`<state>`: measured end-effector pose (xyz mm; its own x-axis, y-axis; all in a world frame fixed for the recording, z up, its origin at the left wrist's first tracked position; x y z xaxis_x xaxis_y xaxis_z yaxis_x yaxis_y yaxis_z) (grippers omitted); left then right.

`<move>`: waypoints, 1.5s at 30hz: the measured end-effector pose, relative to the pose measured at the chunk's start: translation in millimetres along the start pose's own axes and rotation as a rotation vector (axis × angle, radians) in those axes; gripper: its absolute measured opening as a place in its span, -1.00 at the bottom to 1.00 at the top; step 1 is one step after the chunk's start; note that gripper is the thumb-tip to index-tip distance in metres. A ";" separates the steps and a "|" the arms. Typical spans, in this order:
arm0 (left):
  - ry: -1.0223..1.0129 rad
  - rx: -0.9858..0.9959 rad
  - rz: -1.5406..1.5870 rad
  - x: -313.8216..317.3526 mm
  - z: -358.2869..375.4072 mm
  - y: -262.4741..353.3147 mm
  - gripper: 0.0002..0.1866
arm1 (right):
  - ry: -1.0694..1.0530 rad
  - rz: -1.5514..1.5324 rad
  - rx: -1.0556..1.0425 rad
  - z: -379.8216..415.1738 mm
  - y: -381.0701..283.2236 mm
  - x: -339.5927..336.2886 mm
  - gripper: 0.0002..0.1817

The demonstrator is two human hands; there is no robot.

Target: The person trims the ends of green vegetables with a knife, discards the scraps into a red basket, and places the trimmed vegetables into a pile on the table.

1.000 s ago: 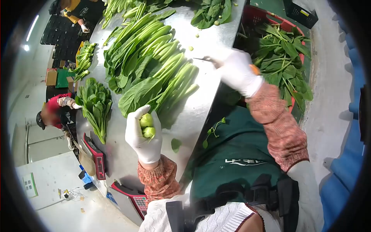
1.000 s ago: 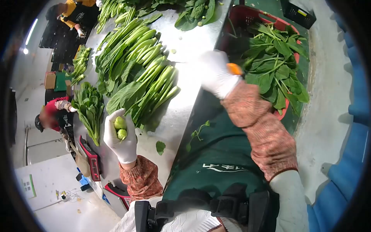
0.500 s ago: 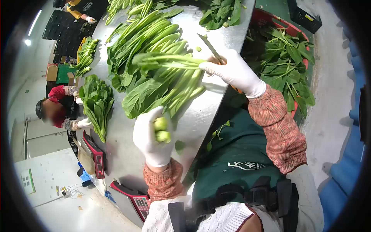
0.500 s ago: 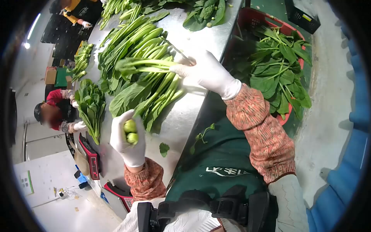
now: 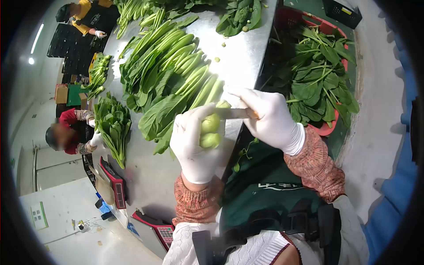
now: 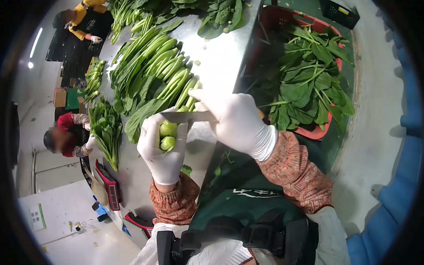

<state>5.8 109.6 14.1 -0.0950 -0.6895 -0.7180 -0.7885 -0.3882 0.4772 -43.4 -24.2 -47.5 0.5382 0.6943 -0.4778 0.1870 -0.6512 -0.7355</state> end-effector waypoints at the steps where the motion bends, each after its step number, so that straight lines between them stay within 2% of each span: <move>1: -0.009 -0.018 -0.001 1.4 0.6 0.0 -0.68 | -0.004 -0.026 0.026 0.7 -1.3 1.6 -0.47; 5: 0.008 -0.052 0.108 3.9 2.6 1.1 -0.67 | -0.008 -0.019 0.071 2.8 7.2 3.7 -0.51; 7: 0.035 -0.128 0.177 4.9 5.6 -4.6 -0.68 | -0.116 -0.155 0.287 8.2 48.2 20.1 -0.58; 9: 0.028 -0.115 0.171 5.4 4.9 -3.3 -0.68 | -0.135 -0.369 0.511 15.1 73.6 24.8 -0.67; 10: 0.030 -0.111 0.165 5.3 4.5 -4.1 -0.68 | -0.154 -0.463 0.498 15.7 69.6 21.3 -0.70; 12: -0.005 -0.120 0.152 8.3 8.9 -8.0 -0.75 | -0.101 -0.754 0.334 10.8 39.4 13.6 -0.85; 14: -0.003 -0.148 0.167 12.4 9.5 -11.2 -0.75 | -0.102 -0.969 0.269 7.0 15.1 16.7 -0.80; 15: -0.016 -0.189 0.197 12.0 11.9 -17.1 -0.75 | -0.102 -0.853 0.234 7.7 12.8 15.4 -0.79; 18: -0.031 -0.194 0.203 3.2 14.5 -22.5 -0.75 | -0.173 -0.894 0.248 8.4 7.6 17.4 -0.75; 19: -0.049 -0.195 0.204 1.3 15.8 -25.8 -0.71 | -0.218 -0.732 0.216 7.3 5.8 14.4 -0.71; 22: -0.105 -0.098 0.248 0.5 17.1 -22.3 -0.68 | -0.257 -0.516 0.173 -0.4 -9.0 11.6 -0.74; 23: -0.134 -0.152 0.216 2.5 20.3 -26.8 -0.68 | -0.222 -0.495 0.108 -0.4 -10.9 14.2 -0.72; 26: -0.184 -0.133 0.218 -3.0 24.0 -32.6 -0.72 | -0.148 -0.341 -0.081 3.3 -17.8 16.4 -0.67; 27: -0.206 -0.090 0.195 -8.6 19.9 -26.7 -0.72 | -0.196 -0.288 -0.068 1.9 -21.7 15.9 -0.66; 28: -0.192 -0.082 0.130 -18.1 18.8 -26.7 -0.72 | -0.201 -0.221 -0.066 0.6 -21.0 11.5 -0.68; 30: -0.035 -0.104 -0.044 -50.8 20.8 -44.2 -0.78 | -0.212 -0.087 -0.066 -1.0 -9.1 -0.1 -0.71; 32: 0.134 -0.261 -0.058 -93.6 34.5 -63.6 -0.83 | -0.007 0.192 0.003 -10.5 22.9 -30.3 -0.75; 34: 0.306 -0.306 -0.056 -129.7 47.9 -70.7 -0.81 | 0.292 0.508 0.123 -20.5 58.6 -68.5 -0.73; 35: 0.358 -0.320 -0.089 -138.1 54.4 -75.6 -0.78 | 0.209 0.670 0.274 -20.8 69.5 -77.6 -0.67; 38: 0.386 -0.301 -0.026 -132.4 51.3 -77.4 -0.77 | 0.063 0.556 0.027 -32.1 38.3 -32.8 -0.60; 40: 0.375 -0.368 0.115 -120.3 57.7 -87.0 -0.78 | -0.167 0.423 -0.049 -17.9 35.8 32.7 -0.63; 41: 0.386 -0.393 0.192 -114.5 60.5 -90.4 -0.78 | -0.259 0.456 -0.051 -18.0 33.9 65.1 -0.69; 42: 0.378 -0.410 0.157 -113.8 60.9 -88.1 -0.77 | -0.353 0.484 -0.053 -14.7 35.4 91.4 -0.74; 45: 0.373 -0.427 0.068 -119.8 61.3 -85.3 -0.76 | -0.421 0.434 -0.142 -10.5 48.9 122.2 -0.80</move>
<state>47.1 262.8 28.3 0.1450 -0.8606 -0.4881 -0.4647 -0.4948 0.7343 40.1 25.7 -136.8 0.2247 0.3997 -0.8887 0.1469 -0.9155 -0.3746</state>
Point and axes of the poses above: each hand's wrist, its own z-axis away from the middle knuckle, its own x-axis out of the palm, y = z × x, the point moved 8 cm from there along -z, towards the middle knuckle, and after that the axes turned 5 degrees about z, right-handed, at the moved point
